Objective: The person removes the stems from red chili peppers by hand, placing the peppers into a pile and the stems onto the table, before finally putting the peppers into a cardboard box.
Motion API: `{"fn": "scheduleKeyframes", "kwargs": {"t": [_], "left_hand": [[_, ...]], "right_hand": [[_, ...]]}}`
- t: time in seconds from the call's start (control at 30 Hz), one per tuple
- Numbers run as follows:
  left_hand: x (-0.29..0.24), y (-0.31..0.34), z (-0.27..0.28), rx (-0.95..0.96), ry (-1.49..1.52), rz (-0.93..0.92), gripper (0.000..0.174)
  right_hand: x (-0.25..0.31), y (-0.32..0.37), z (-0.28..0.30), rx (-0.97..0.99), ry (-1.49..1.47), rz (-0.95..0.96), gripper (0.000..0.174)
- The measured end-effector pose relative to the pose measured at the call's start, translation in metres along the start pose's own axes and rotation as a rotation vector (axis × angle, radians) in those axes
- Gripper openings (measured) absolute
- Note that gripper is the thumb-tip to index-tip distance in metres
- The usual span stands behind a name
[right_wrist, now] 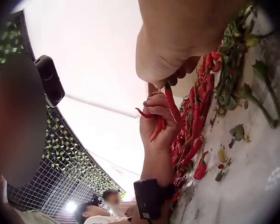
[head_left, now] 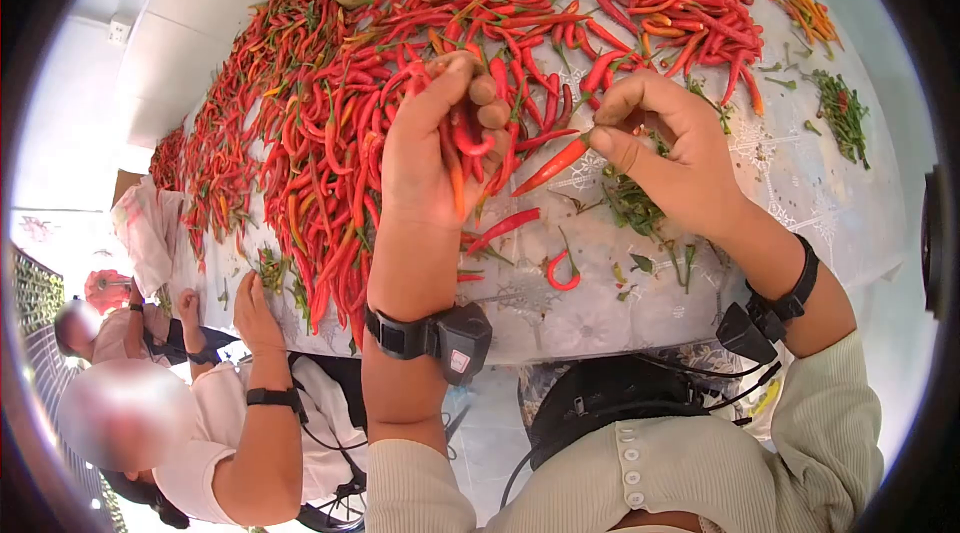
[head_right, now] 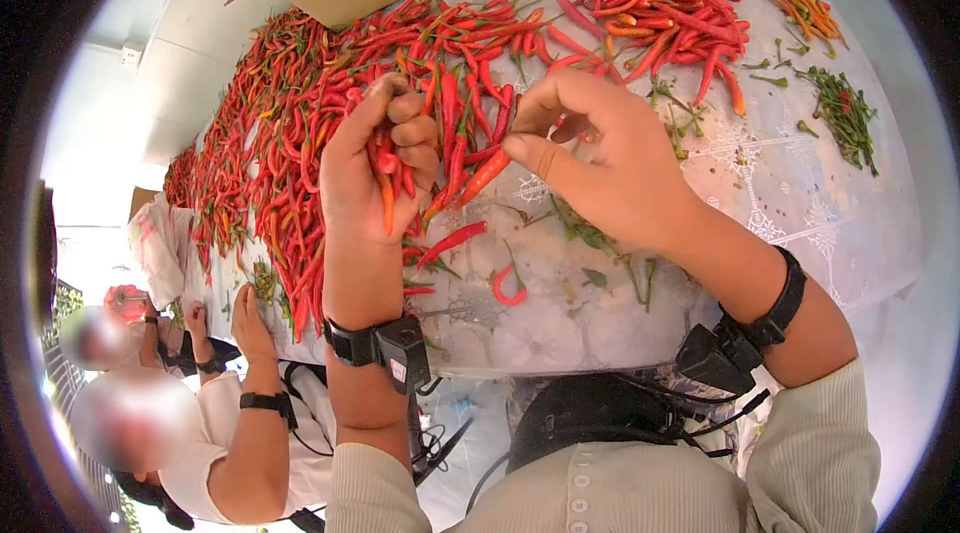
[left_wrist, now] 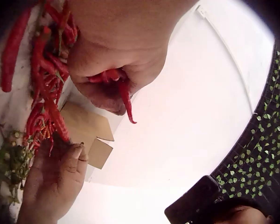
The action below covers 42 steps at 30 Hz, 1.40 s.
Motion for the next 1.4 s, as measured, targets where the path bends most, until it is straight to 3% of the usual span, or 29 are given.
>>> {"fn": "scheduleKeyframes", "kwargs": {"t": [0.07, 0.27, 0.43, 0.57, 0.77, 1.4], "left_hand": [[0.004, -0.001, -0.001, 0.036, -0.112, 0.024, 0.005], [0.018, 0.001, -0.005, 0.022, -0.443, 0.1, 0.02], [0.024, 0.007, -0.02, 0.111, -0.629, 0.145, 0.027], [0.026, 0.008, -0.023, 0.103, -0.649, 0.144, 0.029], [0.025, 0.009, -0.024, 0.125, -0.618, 0.171, 0.027], [0.027, 0.012, -0.024, 0.141, -0.651, 0.192, 0.032]], "right_hand": [[0.001, 0.0, 0.003, -0.03, -0.022, 0.066, 0.014], [0.005, 0.002, 0.007, -0.064, -0.015, 0.1, 0.013], [-0.005, 0.0, 0.013, -0.13, -0.26, -0.048, 0.015], [-0.006, -0.001, 0.014, -0.143, -0.207, -0.037, 0.02], [-0.016, -0.004, 0.008, -0.085, -0.303, -0.206, 0.025], [-0.016, -0.001, 0.006, -0.021, -0.174, -0.226, 0.03]]}}
Point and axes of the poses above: each hand's wrist, its own y-axis away from the middle knuckle, its own z-axis out of the back of the hand, x = y × z, the point moved 7 cm from there along -y, towards the middle knuckle, and after that the axes turned 13 degrees about -y, right-handed, at the moved point
